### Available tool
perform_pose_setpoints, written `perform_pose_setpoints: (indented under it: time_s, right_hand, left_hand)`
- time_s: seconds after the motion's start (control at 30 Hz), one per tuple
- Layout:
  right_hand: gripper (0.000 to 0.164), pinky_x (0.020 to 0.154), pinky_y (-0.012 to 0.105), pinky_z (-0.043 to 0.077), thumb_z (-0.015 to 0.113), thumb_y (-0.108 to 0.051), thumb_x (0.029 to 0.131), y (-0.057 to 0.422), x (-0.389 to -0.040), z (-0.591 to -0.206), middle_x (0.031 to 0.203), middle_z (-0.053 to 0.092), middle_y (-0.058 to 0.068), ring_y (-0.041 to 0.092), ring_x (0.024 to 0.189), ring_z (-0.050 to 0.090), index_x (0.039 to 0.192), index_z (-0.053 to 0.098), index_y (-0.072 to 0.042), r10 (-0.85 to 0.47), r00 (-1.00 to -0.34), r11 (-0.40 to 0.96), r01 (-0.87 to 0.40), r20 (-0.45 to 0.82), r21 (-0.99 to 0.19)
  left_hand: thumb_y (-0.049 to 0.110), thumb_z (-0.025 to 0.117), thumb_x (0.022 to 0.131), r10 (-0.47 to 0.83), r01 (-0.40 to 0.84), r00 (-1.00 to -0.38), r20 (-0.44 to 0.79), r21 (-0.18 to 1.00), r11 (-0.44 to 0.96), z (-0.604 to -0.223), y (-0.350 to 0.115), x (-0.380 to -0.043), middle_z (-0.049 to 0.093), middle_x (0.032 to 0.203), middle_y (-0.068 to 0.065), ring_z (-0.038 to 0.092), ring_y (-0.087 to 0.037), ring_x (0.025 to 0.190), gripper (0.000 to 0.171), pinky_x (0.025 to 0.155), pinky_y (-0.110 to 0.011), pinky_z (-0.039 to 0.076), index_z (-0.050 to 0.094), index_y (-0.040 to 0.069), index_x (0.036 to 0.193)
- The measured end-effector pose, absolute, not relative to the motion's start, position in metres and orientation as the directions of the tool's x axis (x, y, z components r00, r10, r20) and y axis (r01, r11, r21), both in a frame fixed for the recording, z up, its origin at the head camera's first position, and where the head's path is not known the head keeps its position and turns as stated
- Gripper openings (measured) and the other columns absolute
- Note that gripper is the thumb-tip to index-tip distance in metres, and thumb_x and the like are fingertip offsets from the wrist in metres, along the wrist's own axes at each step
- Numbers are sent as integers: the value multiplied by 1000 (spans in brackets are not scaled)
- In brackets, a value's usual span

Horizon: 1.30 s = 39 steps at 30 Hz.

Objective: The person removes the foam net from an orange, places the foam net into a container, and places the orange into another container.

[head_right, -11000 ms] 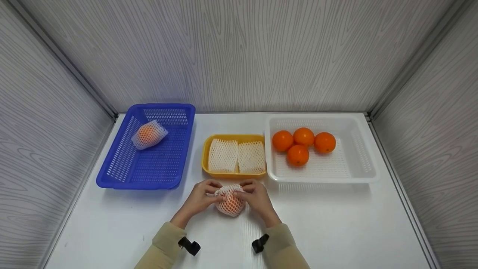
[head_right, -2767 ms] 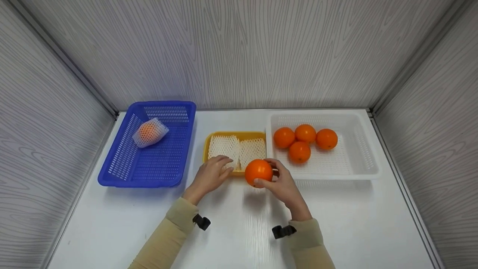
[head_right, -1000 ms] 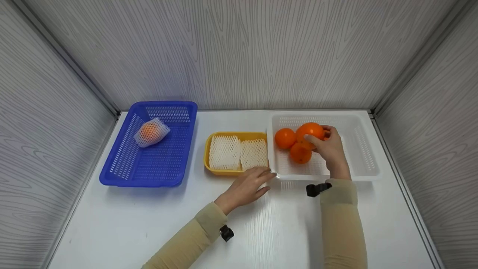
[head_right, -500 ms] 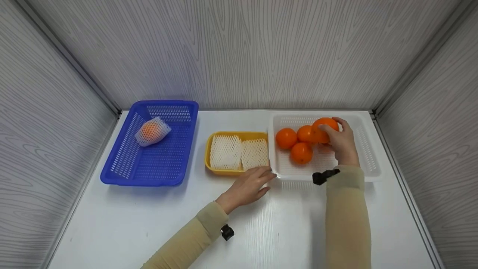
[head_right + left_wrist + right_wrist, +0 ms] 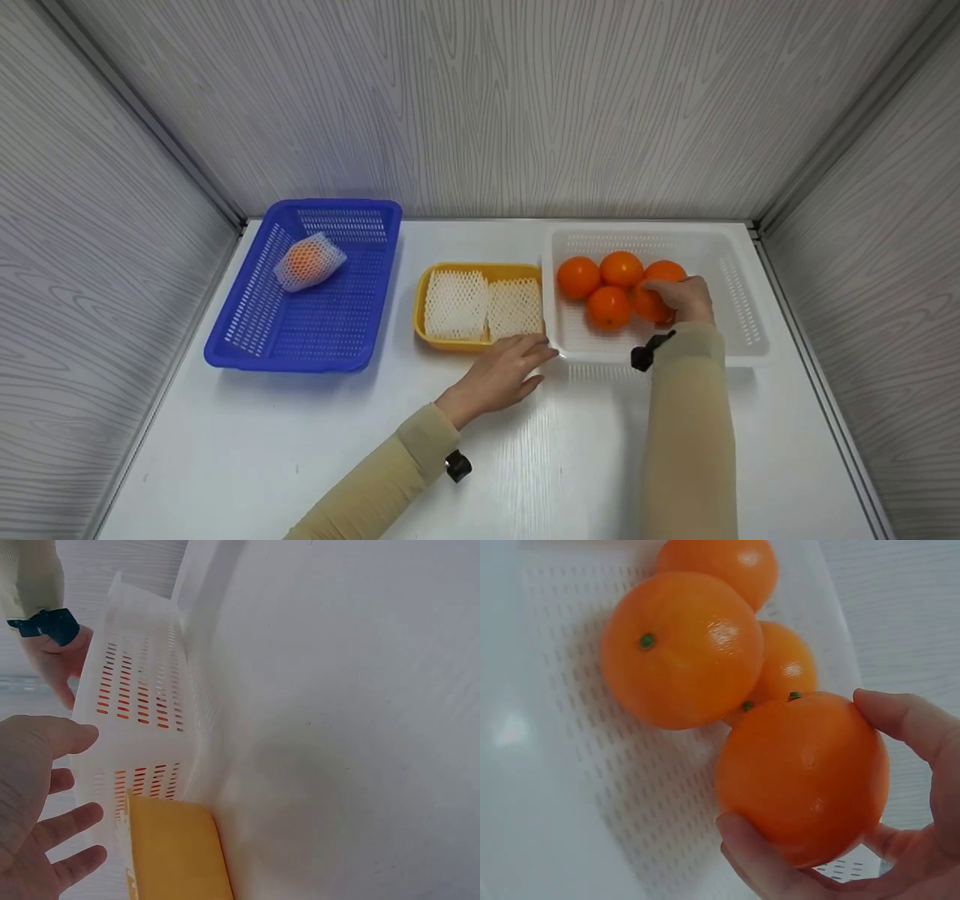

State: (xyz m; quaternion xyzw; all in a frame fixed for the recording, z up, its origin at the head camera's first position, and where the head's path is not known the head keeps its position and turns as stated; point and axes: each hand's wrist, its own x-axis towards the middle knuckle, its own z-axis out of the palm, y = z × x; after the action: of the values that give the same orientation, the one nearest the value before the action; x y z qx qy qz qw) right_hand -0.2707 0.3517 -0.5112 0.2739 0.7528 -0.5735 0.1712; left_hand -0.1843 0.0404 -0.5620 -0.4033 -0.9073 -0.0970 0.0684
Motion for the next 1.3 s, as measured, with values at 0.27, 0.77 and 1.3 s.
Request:
perform_pose_setpoints:
  time_s: [0.27, 0.77, 1.3]
  right_hand:
    - [71, 95, 39, 47, 84, -24, 79, 347, -266, -522, 125, 41, 6, 28, 112, 41, 134, 43, -9, 279, -688, 104, 715, -670, -691]
    - [103, 104, 50, 40, 71, -40, 88, 362, -267, -527, 161, 1, 17, 47, 137, 20, 156, 5, -3, 168, -723, 185, 691, -670, -699]
    - [99, 111, 54, 27, 63, -48, 92, 344, -248, -501, 161, 3, 20, 47, 140, 17, 156, 2, -3, 134, -849, 318, 525, -511, -790]
  left_hand:
    - [31, 64, 96, 719, 740, -672, 179, 130, 660, -561, 43, -183, 50, 140, 2, 47, -17, 127, 42, 107, -34, 38, 58, 23, 137]
    - [32, 66, 95, 718, 730, -684, 128, 137, 670, -559, 42, -180, 48, 142, 3, 45, -19, 130, 48, 110, -34, 33, 54, 25, 141]
    - [31, 67, 94, 735, 748, -663, 142, 151, 646, -562, 33, -177, 41, 151, -2, 44, -21, 132, 54, 109, -35, 35, 50, 23, 145]
